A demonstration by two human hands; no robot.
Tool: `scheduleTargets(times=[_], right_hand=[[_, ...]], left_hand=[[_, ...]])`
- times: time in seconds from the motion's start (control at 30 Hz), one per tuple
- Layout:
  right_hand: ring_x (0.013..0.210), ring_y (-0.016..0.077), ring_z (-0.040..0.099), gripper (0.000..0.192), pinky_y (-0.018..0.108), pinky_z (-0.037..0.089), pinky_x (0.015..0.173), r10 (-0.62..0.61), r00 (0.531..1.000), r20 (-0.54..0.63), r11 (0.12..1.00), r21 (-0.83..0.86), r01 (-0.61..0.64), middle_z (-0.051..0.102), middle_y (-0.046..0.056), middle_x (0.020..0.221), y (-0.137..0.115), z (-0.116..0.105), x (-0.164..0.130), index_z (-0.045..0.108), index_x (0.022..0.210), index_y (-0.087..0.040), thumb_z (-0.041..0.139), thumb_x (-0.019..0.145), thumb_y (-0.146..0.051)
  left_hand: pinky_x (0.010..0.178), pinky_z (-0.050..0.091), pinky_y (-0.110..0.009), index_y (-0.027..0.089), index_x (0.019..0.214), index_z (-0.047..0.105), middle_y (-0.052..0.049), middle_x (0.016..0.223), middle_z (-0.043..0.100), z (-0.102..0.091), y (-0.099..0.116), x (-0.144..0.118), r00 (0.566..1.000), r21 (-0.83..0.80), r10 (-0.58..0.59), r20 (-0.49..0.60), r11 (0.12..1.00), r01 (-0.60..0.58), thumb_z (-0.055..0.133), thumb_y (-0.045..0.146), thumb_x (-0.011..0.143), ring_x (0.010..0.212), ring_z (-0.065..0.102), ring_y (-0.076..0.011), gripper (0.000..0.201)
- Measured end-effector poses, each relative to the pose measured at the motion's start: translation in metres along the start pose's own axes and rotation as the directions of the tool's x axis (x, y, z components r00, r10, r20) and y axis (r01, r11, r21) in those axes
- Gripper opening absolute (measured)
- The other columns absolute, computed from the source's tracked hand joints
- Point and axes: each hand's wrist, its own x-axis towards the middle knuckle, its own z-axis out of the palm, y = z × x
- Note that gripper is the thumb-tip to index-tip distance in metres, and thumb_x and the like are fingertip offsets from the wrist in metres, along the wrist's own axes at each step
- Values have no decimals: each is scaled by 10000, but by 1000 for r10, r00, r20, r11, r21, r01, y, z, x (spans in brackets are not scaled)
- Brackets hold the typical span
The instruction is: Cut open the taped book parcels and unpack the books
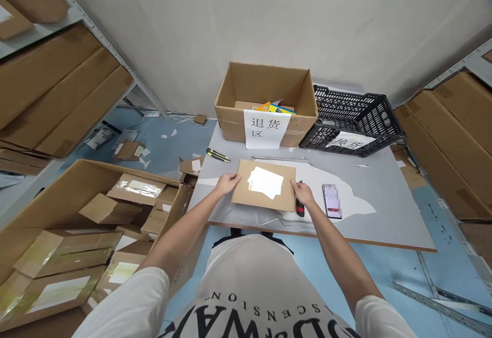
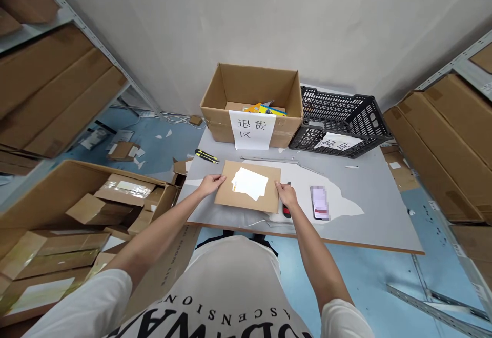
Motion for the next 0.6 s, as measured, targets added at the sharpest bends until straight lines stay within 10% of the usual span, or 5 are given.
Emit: scheduleTargets(times=[0.6], right_hand=[[619, 197, 604, 558, 271, 432, 575, 90, 995, -36, 985, 151, -84, 685, 62, 645, 12, 10, 15, 688, 640, -190, 434, 747, -675]], left_hand=[[917, 482, -428, 126, 1181, 605, -115, 1076, 684, 13, -25, -4, 999, -290, -18, 33, 957, 27, 716, 611, 566, 1082, 588, -311, 791]])
